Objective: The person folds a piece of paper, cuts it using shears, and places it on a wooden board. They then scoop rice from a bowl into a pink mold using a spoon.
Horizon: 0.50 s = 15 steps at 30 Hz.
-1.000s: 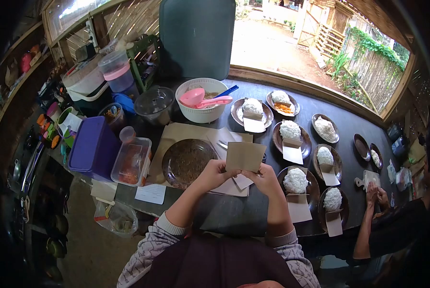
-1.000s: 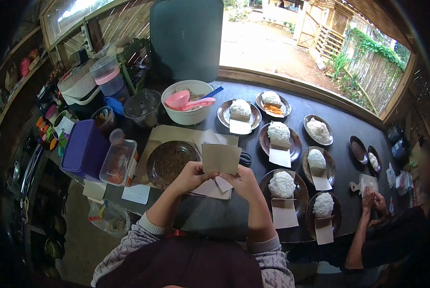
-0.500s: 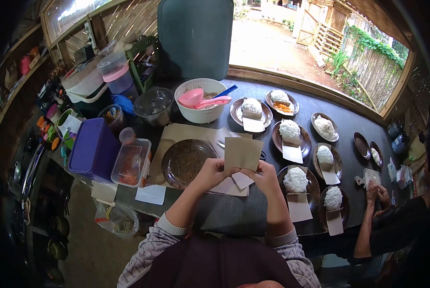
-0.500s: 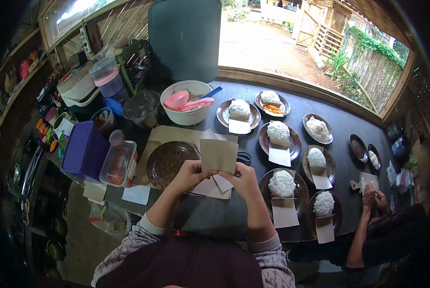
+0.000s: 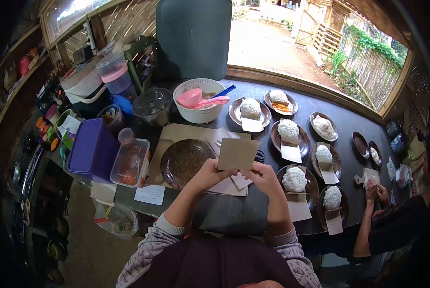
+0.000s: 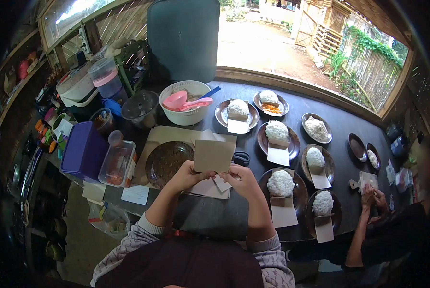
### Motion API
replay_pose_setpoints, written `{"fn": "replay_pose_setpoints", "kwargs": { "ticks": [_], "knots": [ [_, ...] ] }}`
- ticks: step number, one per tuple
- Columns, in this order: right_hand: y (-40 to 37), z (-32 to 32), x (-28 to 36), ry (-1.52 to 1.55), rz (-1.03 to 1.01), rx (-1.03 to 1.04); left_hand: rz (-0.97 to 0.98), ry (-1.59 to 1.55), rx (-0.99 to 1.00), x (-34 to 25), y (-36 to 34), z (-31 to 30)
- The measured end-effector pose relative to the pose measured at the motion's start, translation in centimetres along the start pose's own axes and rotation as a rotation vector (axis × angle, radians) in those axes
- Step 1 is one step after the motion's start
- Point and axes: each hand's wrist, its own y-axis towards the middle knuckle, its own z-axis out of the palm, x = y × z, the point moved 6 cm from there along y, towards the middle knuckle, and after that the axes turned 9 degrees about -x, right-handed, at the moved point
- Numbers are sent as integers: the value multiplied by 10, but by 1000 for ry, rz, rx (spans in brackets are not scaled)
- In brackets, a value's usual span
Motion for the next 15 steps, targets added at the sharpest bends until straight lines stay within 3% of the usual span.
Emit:
{"fn": "replay_pose_setpoints", "kwargs": {
  "ticks": [12,15],
  "knots": [
    [-1,-2,5,-128,2,3,58,-22,-33,1,1,1],
    [-2,-3,1,-122,43,20,-3,16,-9,2,0,1]
  ]
}}
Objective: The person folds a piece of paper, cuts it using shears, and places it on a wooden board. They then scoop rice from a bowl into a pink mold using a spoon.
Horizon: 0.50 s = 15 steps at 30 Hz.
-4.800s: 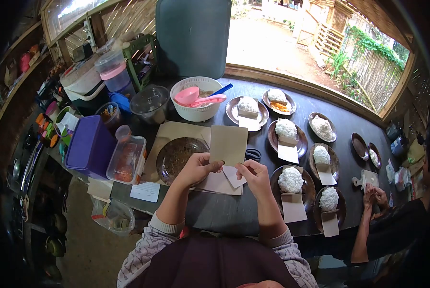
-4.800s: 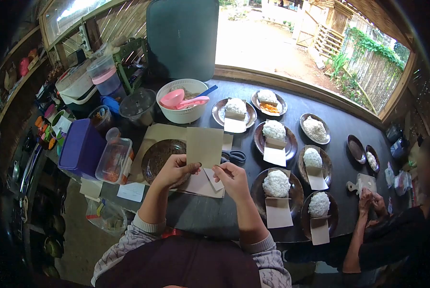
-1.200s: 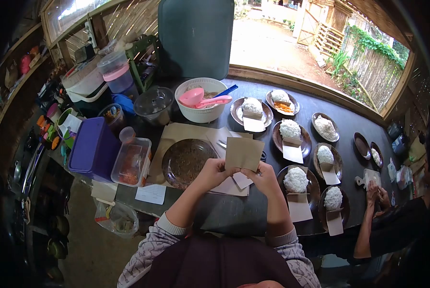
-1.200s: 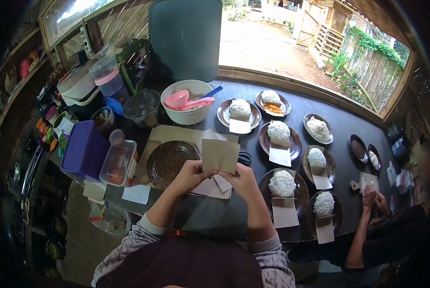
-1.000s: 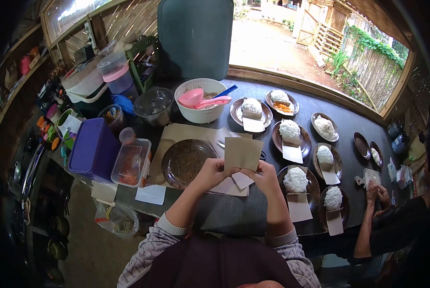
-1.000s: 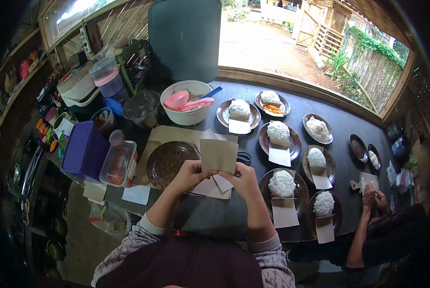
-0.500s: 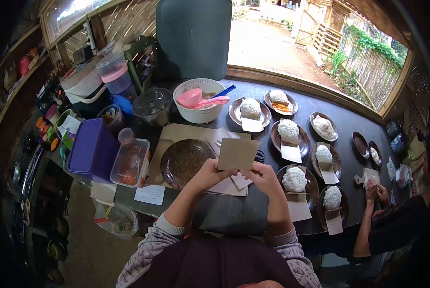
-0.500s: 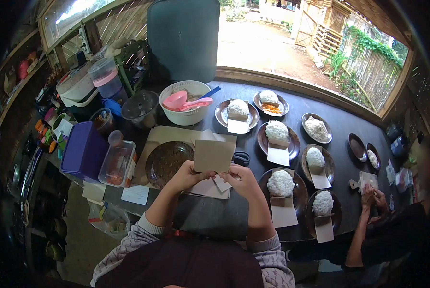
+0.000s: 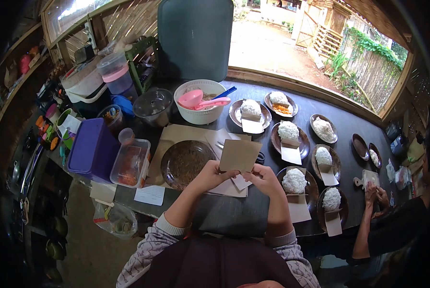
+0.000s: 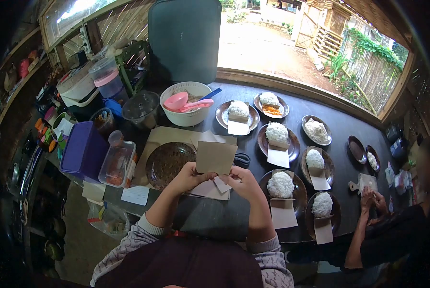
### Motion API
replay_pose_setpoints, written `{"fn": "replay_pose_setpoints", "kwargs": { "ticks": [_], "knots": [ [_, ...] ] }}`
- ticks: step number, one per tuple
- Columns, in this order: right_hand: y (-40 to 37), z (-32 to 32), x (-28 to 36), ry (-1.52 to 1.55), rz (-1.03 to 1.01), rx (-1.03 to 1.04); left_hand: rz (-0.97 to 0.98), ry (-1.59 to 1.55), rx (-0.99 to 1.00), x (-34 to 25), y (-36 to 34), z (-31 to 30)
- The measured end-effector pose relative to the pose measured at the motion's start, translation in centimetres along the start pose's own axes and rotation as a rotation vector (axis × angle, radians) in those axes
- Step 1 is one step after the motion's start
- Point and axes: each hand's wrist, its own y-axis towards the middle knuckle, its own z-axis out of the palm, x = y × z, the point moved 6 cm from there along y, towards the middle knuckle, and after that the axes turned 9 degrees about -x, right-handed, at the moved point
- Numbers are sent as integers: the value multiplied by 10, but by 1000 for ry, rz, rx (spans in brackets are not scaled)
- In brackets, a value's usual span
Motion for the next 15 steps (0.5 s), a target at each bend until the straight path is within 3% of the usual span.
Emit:
{"fn": "replay_pose_setpoints", "kwargs": {
  "ticks": [8,15],
  "knots": [
    [-4,-4,22,-113,-170,-19,22,-101,15,-11,-2,-6],
    [-4,-13,21,-179,-156,-42,38,-69,31,-17,-3,-10]
  ]
}}
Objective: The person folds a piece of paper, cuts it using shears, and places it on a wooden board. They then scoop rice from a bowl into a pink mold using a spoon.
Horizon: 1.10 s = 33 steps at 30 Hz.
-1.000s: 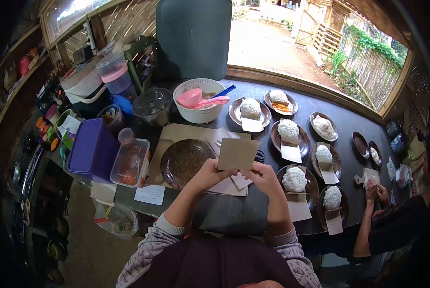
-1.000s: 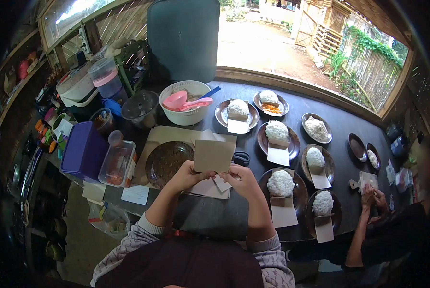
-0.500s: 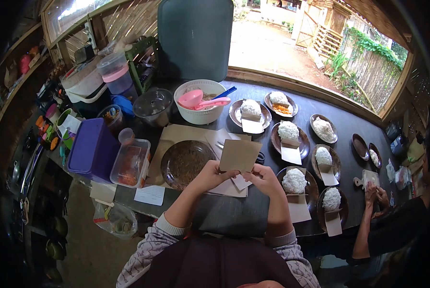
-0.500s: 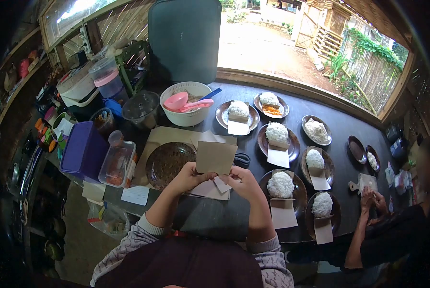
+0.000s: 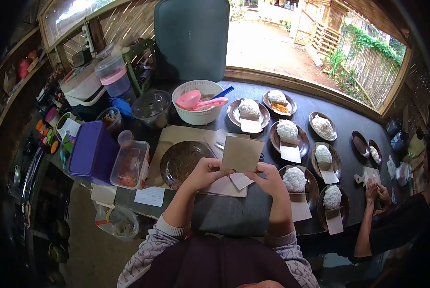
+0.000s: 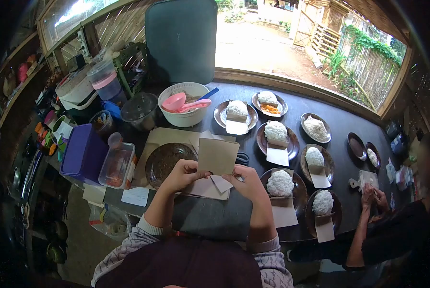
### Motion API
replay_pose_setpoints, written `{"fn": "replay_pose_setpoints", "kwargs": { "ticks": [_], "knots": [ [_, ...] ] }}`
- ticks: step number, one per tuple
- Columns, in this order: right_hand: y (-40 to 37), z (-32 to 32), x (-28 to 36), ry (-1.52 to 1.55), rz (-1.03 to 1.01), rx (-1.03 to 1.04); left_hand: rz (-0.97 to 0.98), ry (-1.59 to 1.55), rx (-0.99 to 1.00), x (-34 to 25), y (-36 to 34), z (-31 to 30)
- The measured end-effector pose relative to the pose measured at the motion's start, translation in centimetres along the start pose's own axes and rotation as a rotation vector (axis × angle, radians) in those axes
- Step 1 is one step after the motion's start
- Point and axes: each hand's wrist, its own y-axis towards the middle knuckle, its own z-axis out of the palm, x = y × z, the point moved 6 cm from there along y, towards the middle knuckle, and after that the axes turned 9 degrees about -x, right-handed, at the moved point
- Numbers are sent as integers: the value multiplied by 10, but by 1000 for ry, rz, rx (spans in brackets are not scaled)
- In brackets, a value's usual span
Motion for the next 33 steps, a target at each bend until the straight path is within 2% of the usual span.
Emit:
{"fn": "replay_pose_setpoints", "kwargs": {
  "ticks": [5,12,15,18,26,33],
  "knots": [
    [-2,3,-9,67,92,38,-22,-19,28,1,-1,3],
    [-2,6,2,145,66,6,2,-2,55,4,0,2],
    [0,-3,-11,-7,61,10,-49,-28,2,1,-1,-4],
    [0,-4,-15,87,94,-34,-76,-36,-28,2,-1,-5],
    [-3,16,3,218,71,2,-46,-19,89,5,-2,9],
    [-1,8,-7,215,122,15,-55,2,39,4,-2,1]
  ]
}}
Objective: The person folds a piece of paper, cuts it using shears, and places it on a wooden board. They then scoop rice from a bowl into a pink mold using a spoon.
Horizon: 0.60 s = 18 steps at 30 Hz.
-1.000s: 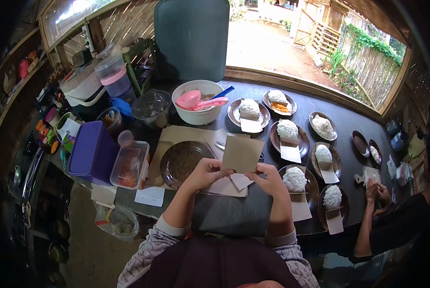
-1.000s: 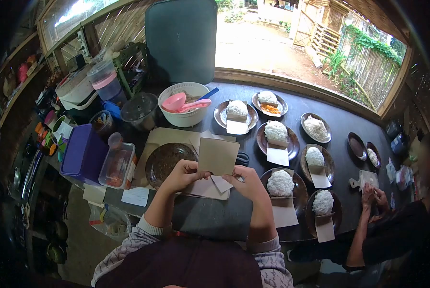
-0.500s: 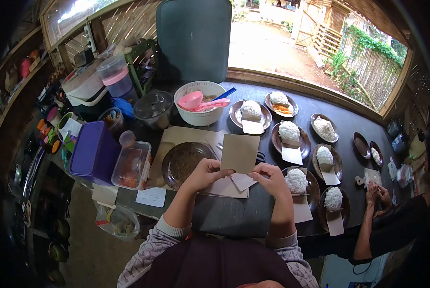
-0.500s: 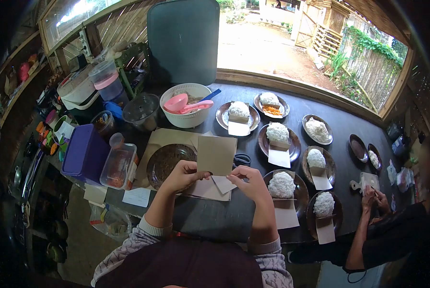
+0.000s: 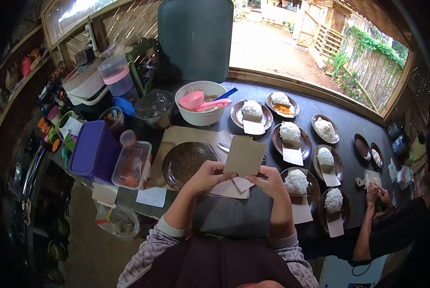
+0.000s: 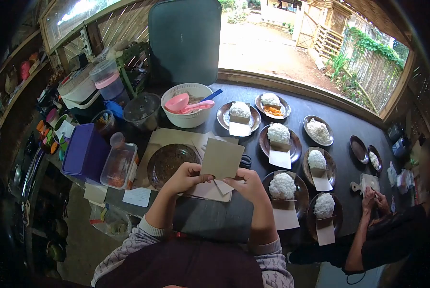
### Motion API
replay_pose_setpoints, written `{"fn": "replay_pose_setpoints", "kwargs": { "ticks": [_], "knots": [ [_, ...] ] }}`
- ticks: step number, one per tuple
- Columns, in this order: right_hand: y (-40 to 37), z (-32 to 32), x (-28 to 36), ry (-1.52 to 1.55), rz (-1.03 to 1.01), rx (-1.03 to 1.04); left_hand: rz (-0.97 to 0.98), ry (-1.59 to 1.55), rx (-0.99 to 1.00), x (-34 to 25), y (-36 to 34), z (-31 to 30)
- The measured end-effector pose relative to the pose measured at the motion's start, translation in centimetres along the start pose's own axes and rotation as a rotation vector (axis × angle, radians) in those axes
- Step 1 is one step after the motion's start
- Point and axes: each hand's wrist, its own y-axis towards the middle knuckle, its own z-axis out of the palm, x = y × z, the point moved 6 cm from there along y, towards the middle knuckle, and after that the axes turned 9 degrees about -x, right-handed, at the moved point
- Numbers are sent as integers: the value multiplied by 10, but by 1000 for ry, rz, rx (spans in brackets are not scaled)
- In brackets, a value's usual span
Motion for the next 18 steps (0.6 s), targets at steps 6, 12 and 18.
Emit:
{"fn": "replay_pose_setpoints", "kwargs": {
  "ticks": [6,12,18],
  "knots": [
    [-1,10,-16,23,35,28,37,63,188,1,-6,13],
    [-1,10,-8,89,65,11,55,-25,199,1,-7,8],
    [-4,16,-1,54,52,42,42,37,184,5,-4,11]
  ]
}}
